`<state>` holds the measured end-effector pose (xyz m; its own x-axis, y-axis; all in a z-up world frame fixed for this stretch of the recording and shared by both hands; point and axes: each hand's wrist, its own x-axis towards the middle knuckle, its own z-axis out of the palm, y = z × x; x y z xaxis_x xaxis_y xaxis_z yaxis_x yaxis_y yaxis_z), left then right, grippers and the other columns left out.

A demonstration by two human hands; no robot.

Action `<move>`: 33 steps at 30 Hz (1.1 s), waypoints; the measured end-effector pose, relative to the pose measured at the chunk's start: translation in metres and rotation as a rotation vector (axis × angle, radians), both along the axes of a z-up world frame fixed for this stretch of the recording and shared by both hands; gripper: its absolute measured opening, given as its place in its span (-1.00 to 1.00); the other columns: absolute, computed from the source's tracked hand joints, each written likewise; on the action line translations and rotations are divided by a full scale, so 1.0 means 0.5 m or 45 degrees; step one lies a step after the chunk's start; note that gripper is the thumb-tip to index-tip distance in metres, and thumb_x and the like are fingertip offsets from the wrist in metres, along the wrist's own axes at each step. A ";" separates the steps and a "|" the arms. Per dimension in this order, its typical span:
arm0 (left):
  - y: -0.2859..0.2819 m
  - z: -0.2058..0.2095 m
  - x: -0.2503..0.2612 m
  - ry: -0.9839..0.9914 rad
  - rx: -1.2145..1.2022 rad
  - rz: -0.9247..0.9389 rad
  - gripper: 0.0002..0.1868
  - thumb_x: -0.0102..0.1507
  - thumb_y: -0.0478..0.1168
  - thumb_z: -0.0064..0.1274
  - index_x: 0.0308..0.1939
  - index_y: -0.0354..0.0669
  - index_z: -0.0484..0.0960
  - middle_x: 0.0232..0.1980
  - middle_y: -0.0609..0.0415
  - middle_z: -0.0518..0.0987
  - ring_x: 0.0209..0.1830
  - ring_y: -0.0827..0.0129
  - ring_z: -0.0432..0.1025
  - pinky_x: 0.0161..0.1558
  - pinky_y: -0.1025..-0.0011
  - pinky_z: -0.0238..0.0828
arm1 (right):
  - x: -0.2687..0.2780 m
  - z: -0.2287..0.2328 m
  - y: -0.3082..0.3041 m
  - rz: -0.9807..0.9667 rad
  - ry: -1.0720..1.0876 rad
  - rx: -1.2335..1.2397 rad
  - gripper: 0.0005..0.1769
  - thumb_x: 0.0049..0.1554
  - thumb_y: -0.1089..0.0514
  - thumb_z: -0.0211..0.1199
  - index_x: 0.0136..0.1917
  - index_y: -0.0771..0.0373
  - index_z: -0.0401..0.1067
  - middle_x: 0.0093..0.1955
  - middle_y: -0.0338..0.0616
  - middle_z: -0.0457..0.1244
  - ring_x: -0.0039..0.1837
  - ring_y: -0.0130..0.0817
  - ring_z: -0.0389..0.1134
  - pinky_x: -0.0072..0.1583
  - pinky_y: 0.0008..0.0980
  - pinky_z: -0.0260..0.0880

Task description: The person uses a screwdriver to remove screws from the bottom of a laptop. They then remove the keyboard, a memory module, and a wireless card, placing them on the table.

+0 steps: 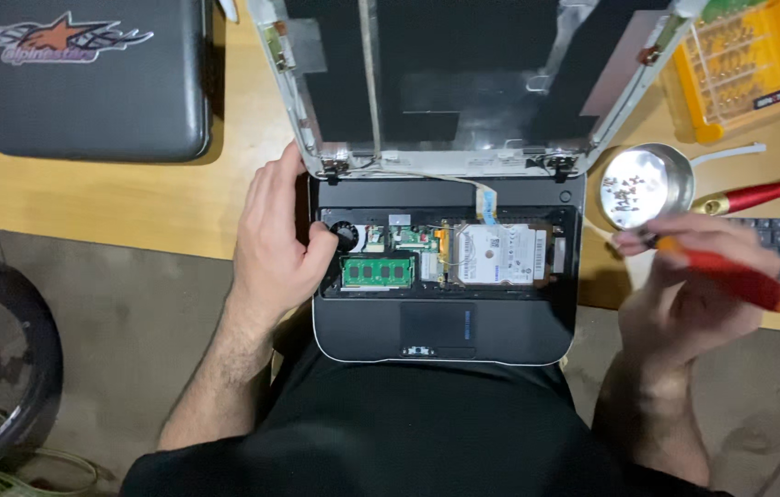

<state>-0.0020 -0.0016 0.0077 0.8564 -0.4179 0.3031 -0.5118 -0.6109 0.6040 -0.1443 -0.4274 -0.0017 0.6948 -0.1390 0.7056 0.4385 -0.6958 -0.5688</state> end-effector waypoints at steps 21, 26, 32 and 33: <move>0.007 0.004 0.002 0.008 -0.058 -0.039 -0.03 0.26 -0.41 0.00 0.82 -0.49 0.25 0.35 -0.33 0.60 0.27 -0.21 0.46 0.41 -0.10 0.52 | 0.016 0.117 0.235 0.546 0.782 0.451 -0.56 0.41 0.47 0.42 0.38 0.33 0.24 0.25 0.23 0.56 0.28 -0.07 0.73 0.35 -0.26 0.88; 0.007 0.002 0.003 -0.016 -0.058 -0.046 -0.05 0.28 -0.41 0.00 0.81 -0.53 0.25 0.36 -0.35 0.59 0.27 -0.21 0.46 0.40 -0.11 0.52 | 0.013 0.096 0.225 0.527 0.764 0.282 -0.52 0.40 0.34 0.51 0.39 0.28 0.26 0.26 0.10 0.59 0.27 -0.15 0.74 0.35 -0.25 0.81; 0.009 -0.004 0.003 -0.029 -0.058 -0.054 -0.03 0.27 -0.42 0.01 0.82 -0.54 0.24 0.34 -0.37 0.58 0.28 -0.24 0.45 0.41 -0.11 0.51 | 0.008 0.077 0.222 0.437 0.762 0.097 -0.47 0.38 0.15 0.61 0.39 0.22 0.32 0.27 -0.13 0.61 0.26 -0.26 0.74 0.32 -0.31 0.74; 0.009 -0.004 0.003 -0.030 -0.053 -0.046 -0.04 0.28 -0.42 0.01 0.82 -0.54 0.24 0.32 -0.34 0.58 0.26 -0.22 0.45 0.39 -0.11 0.52 | 0.009 0.071 0.219 0.455 0.739 0.047 -0.46 0.37 0.11 0.63 0.37 0.22 0.32 0.27 -0.12 0.62 0.26 -0.24 0.74 0.28 -0.31 0.76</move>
